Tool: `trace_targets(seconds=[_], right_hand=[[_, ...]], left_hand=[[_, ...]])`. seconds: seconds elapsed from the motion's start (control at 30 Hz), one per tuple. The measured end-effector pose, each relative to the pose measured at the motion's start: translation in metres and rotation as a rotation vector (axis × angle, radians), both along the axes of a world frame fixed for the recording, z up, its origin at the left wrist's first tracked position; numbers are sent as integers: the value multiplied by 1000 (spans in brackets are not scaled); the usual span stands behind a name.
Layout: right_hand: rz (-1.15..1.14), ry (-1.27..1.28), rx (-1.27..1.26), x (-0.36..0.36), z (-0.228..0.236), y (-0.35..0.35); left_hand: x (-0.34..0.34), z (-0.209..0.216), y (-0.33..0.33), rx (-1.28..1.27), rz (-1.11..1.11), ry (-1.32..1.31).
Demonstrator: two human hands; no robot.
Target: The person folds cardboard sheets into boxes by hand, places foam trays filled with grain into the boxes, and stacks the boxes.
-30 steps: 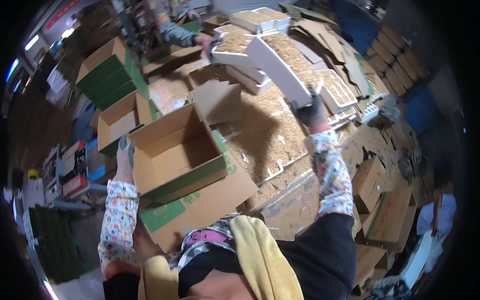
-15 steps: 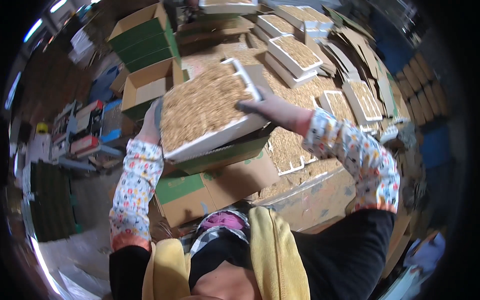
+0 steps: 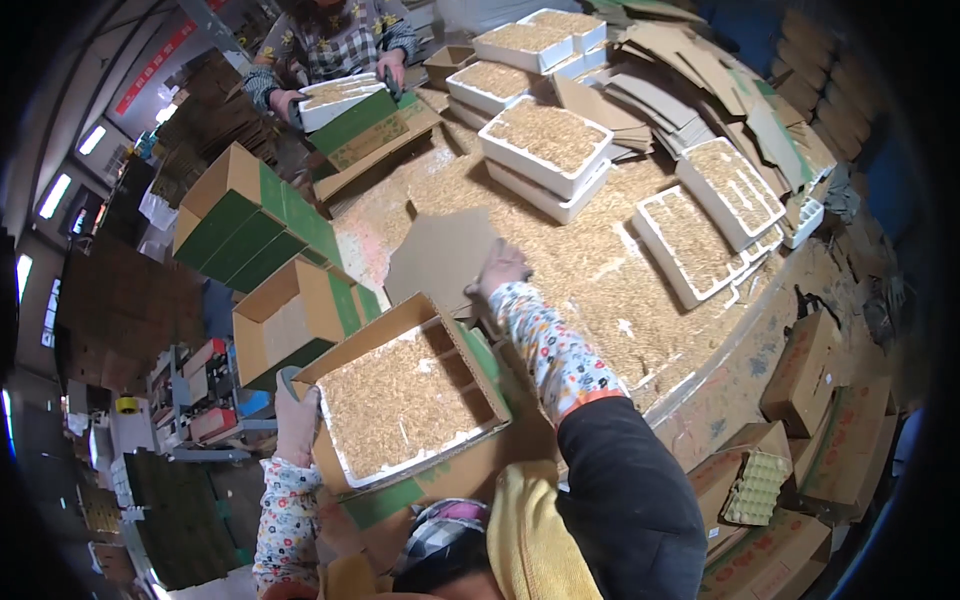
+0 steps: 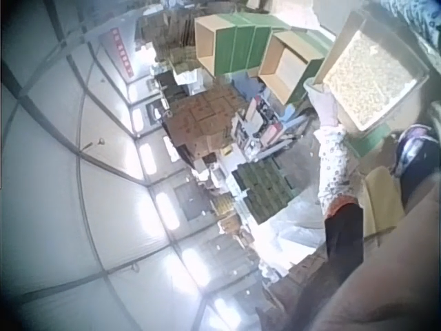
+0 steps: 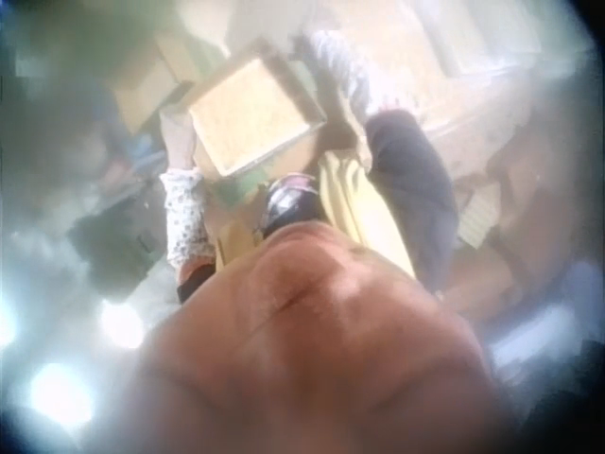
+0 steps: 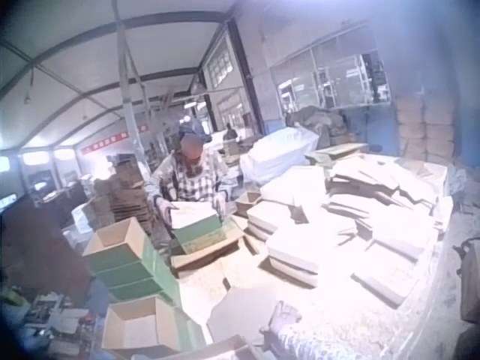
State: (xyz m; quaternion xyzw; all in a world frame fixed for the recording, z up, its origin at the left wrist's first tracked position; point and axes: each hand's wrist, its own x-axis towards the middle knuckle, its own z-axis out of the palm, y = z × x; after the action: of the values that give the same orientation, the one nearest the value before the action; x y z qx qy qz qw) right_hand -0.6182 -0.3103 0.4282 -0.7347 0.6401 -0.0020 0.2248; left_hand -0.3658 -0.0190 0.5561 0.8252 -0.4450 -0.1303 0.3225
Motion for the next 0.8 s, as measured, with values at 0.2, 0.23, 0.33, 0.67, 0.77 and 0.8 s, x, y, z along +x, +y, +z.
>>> trace_targets(seconds=[0.2,0.23,0.33,0.67,0.77,0.8], right_hand=[[-175,-155,-300,-148,-64,-129],[-30,-152,-443,-121,-28,-109],[127,-575,-698,-83,135,-8],[893,-895,329,62,199,277],[835,-104,-89,2,223,241],[747,42,-467,-5,202,237]], left_hand=[[-5,5,-19,-36,23,-50],[13,1,-1,-53,8,9],[18,13,-13,-43,-102,19],[-24,76,12,350,-767,27],[-60,65,20,745,-933,-361],[-65,19,31,705,-876,-461]])
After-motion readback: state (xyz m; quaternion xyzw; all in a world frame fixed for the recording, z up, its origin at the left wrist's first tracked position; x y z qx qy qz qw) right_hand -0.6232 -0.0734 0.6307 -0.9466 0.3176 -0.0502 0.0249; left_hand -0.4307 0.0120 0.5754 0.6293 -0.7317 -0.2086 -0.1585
